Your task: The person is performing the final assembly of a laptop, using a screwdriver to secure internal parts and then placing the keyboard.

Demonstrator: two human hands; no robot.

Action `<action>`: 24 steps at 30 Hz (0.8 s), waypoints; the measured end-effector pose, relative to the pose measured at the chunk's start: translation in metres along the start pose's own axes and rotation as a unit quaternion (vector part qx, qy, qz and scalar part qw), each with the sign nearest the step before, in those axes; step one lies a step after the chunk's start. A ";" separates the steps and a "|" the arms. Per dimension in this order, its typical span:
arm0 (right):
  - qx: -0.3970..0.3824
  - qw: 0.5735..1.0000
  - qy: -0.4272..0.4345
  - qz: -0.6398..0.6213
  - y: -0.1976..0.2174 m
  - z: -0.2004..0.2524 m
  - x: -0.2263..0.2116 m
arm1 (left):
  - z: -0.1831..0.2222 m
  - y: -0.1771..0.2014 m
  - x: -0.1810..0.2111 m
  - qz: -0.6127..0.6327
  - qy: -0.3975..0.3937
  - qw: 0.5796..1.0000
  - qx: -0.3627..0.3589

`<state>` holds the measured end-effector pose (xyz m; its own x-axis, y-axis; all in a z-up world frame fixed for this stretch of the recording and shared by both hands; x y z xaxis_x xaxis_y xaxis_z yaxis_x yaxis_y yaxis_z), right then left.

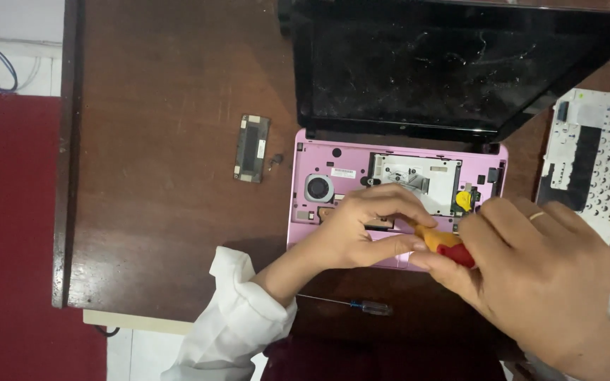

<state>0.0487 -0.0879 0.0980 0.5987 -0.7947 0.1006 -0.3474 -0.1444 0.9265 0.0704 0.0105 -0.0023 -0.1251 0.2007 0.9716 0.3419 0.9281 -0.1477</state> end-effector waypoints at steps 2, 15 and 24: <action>-0.004 1.000 -0.001 -0.007 -0.002 -0.004 0.000 | -0.001 0.001 0.000 -0.007 -0.008 1.000 0.005; -0.092 0.946 0.059 -0.304 0.003 -0.001 -0.004 | -0.006 0.002 0.001 -0.034 -0.056 0.998 0.001; 0.002 0.996 0.054 -0.067 0.013 -0.006 -0.003 | -0.005 -0.004 0.011 -0.024 -0.031 0.998 -0.041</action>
<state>0.0468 -0.0837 0.1117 0.7144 -0.6996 0.0149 -0.2624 -0.2480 0.9326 0.0723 0.0075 0.0096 -0.2002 0.1787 0.9633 0.4096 0.9084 -0.0834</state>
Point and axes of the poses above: each hand's wrist, its own z-axis away from the middle knuckle, its own y-axis out of the back of the hand, x = y × z, the point moved 10 cm from there along -z, towards the middle knuckle, and after that the axes turned 14 degrees about x, right-handed, at the moved point
